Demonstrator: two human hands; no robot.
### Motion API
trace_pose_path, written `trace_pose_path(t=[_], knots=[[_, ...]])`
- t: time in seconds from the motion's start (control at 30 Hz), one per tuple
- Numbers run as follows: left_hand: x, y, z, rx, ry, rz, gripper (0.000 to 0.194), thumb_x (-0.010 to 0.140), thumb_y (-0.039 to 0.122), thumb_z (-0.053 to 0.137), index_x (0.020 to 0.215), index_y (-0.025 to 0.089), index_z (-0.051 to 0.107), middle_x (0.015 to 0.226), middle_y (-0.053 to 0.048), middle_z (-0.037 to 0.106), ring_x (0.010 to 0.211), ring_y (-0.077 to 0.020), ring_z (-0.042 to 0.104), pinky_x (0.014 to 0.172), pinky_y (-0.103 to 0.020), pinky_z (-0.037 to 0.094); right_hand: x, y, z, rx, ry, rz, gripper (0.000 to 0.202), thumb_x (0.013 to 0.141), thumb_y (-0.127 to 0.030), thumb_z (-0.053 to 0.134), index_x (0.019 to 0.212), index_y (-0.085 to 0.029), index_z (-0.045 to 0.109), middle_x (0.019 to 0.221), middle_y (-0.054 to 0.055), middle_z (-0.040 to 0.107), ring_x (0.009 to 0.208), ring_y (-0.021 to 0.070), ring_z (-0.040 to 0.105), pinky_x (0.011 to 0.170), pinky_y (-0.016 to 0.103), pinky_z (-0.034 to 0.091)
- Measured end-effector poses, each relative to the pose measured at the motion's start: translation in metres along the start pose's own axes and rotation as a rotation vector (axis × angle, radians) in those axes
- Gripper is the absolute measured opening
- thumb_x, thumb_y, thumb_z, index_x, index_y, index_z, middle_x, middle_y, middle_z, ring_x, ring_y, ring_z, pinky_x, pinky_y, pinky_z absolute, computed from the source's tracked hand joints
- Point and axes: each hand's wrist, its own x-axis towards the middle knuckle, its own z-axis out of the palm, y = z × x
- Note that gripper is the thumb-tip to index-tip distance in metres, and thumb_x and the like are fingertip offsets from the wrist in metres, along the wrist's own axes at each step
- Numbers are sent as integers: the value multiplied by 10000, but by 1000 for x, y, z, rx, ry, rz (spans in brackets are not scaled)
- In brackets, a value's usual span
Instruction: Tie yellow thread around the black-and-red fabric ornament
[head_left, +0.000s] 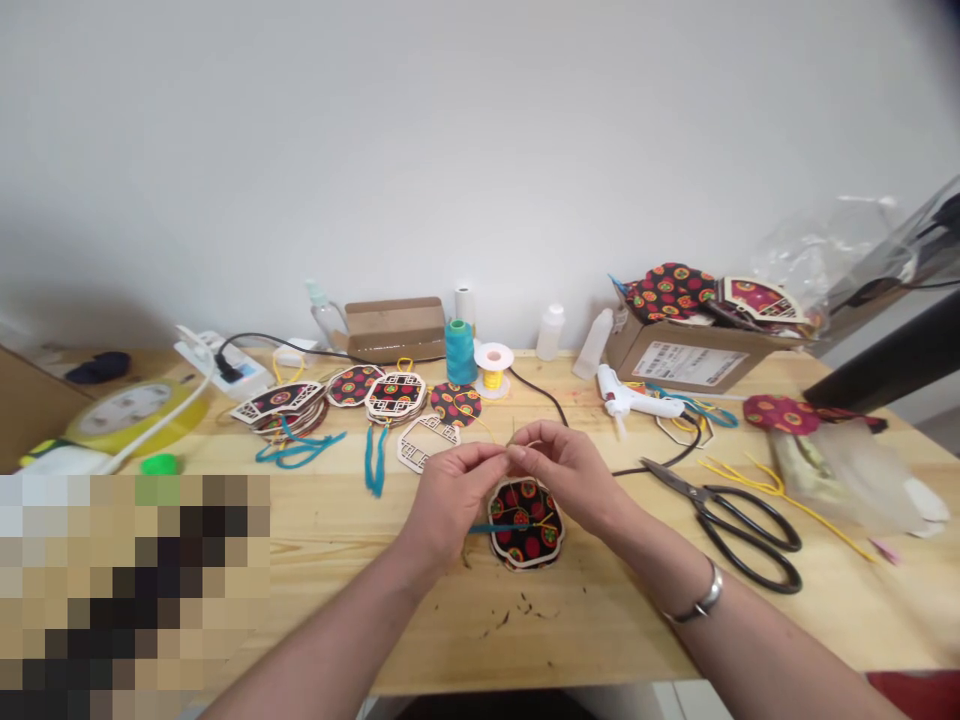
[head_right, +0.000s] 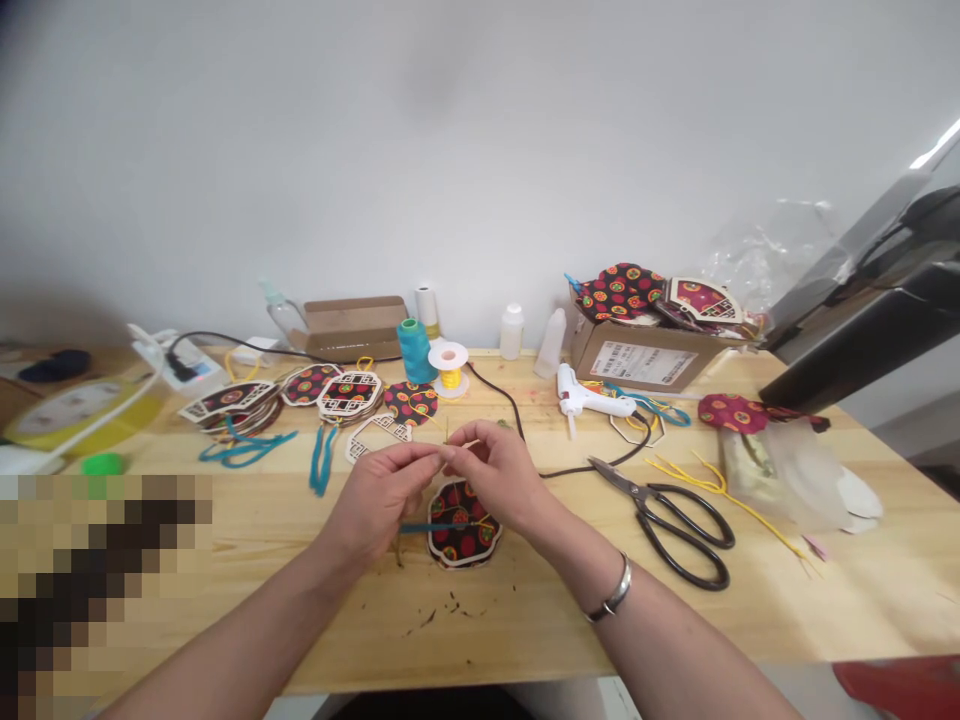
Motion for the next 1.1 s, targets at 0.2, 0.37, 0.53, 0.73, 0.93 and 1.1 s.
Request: trace_pose_path(t=[0.2,0.37,0.53,0.73,0.93,1.1], knots=[[0,1,2,54,-36,41,169,665,315,696,714,159,741,524,13,601,428,-62,395,418,-197,276,-1,-4,0,7,-28,41,254,743,-402,592,706,-175,484,465,-70,450,419,68,418,432,201,323],[-1,2,2,47,-21,25,197,660,334,707,721,149,731,453,48,491,399,-40,292,394,-190,224,2,-1,-2,91,-37,39,255,723,-393,599,697,-169,480,485,-92,357,408,41,311,415,185,255],[-1,-2,0,49,-51,20,256,691,381,686,788,148,725,437,58,422,400,-43,278,387,-188,192,2,-2,-4,1,-8,3,255,738,-399,579,691,-162,498,481,-79,377,424,50,318,421,190,273],[-1,0,1,32,-60,-2,248,657,361,715,778,145,731,460,47,484,401,-41,286,382,-185,208,1,-6,-4,-5,5,4,260,733,-412,584,683,-170,500,477,-75,381,427,62,336,417,196,257],[-1,1,2,42,-39,1,209,659,340,712,739,148,734,450,50,484,401,-37,280,393,-186,219,1,-6,-6,-46,11,-27,211,741,-359,577,670,-169,520,488,-67,405,435,66,335,430,210,251],[-2,1,2,55,-59,-1,192,675,331,702,745,156,738,437,55,466,400,-35,278,396,-183,218,2,-5,-8,-83,5,-50,196,750,-341,581,675,-165,539,533,-56,434,448,63,335,444,217,259]])
